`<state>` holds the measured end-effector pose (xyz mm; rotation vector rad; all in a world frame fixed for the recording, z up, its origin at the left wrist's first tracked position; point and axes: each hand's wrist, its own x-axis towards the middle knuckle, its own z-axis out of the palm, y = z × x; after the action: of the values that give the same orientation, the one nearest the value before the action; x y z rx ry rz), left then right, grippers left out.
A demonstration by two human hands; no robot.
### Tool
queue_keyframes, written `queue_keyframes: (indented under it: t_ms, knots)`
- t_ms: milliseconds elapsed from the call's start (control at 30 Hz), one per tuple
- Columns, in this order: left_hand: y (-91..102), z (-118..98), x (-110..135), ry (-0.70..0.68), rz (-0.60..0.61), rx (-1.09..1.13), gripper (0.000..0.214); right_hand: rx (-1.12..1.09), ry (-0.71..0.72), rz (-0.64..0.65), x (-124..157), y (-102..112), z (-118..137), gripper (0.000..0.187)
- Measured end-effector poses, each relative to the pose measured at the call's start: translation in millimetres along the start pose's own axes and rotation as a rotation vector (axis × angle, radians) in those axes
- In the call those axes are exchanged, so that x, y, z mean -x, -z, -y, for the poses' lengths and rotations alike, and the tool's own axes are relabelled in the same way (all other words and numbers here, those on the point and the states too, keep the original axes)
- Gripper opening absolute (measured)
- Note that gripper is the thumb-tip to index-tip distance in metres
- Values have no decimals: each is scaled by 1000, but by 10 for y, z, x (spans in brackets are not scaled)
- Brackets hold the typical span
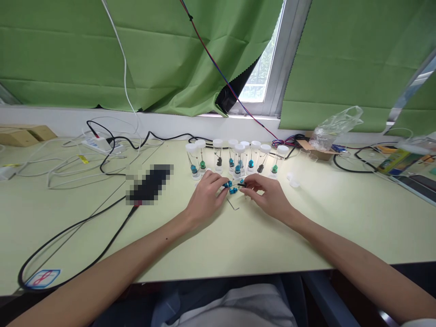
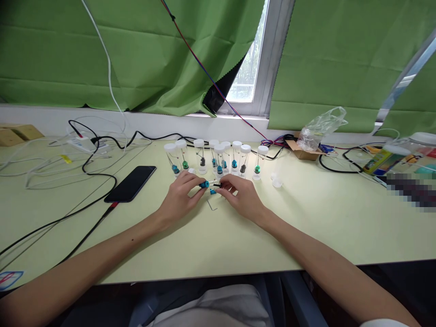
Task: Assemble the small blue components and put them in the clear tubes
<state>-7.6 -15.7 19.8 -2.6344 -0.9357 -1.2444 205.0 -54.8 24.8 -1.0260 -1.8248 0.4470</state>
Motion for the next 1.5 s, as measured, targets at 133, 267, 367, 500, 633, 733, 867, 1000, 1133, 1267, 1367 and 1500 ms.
queue_keyframes:
  t_ms: [133,267,367,500,633,733,867,1000,1133,1267,1367,1500]
  knots:
    - [-23,-1,7,-19,3,19,11,7,12,11,2,-11,-2,22]
    - [-37,-6,14,-25,12,38,11,18,17,27,3,-19,-7,22]
    - [-35,-17,16,-31,32,55,13,29,17,37,3,-19,-8,22]
    - [-32,-32,17,-50,48,51,12,31,34,52,8,-20,-12,20]
    - [-28,-44,20,-73,59,42,12,46,39,65,17,-30,-24,18]
    - [-22,-49,24,-74,72,32,13,68,56,72,21,-37,-37,17]
    - [-27,-42,28,-81,89,17,13,82,80,82,20,-39,-54,16]
    - [-41,-32,33,-90,79,16,12,78,81,85,24,-44,-70,16]
    - [-42,-28,39,-98,81,9,11,70,77,90,26,-47,-68,15]
    - [-37,-20,45,-125,101,-25,13,75,70,99,21,-50,-63,15]
    - [-38,-15,47,-138,115,-56,16,80,75,105,22,-56,-66,14]
    - [-40,-15,49,-147,115,-70,16,80,78,104,27,-59,-65,12]
